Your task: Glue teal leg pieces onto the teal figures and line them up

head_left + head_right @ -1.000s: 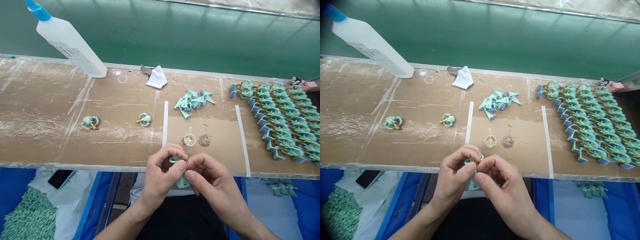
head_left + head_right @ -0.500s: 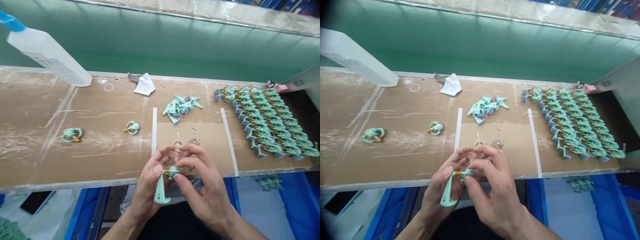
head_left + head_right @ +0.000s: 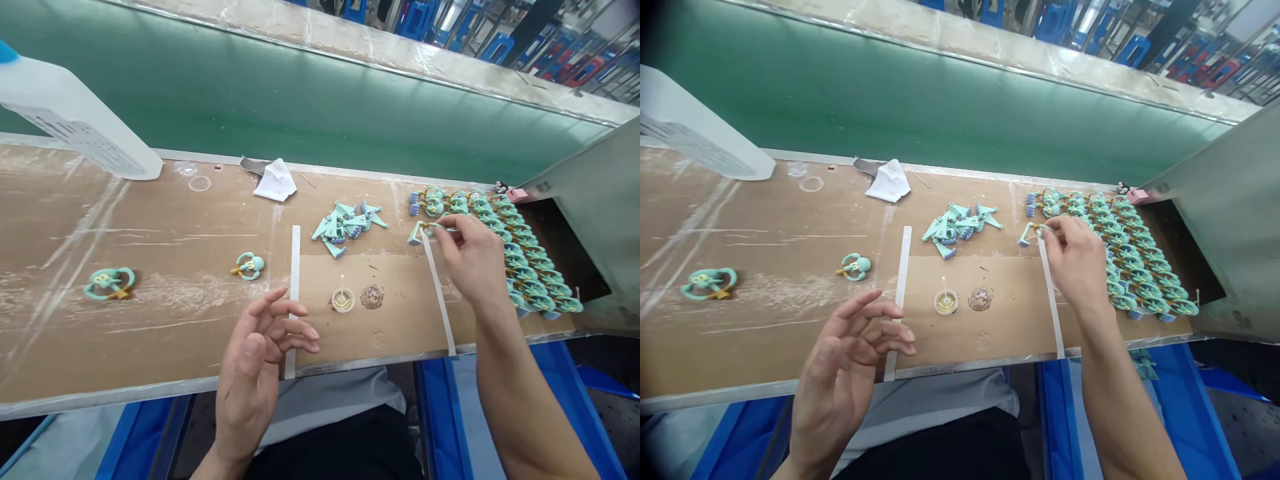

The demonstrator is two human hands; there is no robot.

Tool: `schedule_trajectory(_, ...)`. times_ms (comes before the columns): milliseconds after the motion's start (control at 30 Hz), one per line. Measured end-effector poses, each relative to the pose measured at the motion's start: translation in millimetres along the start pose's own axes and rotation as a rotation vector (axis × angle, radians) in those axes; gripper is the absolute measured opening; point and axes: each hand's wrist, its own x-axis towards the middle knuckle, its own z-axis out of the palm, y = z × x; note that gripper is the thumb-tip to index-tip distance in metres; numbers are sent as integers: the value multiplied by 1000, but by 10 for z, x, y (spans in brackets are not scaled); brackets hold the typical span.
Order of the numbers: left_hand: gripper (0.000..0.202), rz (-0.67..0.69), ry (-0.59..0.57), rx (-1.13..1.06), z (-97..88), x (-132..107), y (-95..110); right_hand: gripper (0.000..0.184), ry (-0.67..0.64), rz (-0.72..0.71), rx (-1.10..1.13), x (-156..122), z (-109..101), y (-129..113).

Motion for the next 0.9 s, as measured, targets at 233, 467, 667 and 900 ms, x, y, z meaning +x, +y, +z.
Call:
schedule_trajectory(233,43,78,149,142,-305,-25,87,20,41,-10,-126,402,275,526)
schedule_trajectory(467,46,134,279,296,-454,73,220,6,110,-19,-119,506,398,620)
schedule_trajectory(667,39,283,386,770,-512,306,312,14,148,-53,-88,567,386,555)
schedule_trajectory(900,55,383,104,1582,-652,929,459,21,205,-19,86,307,84,198)
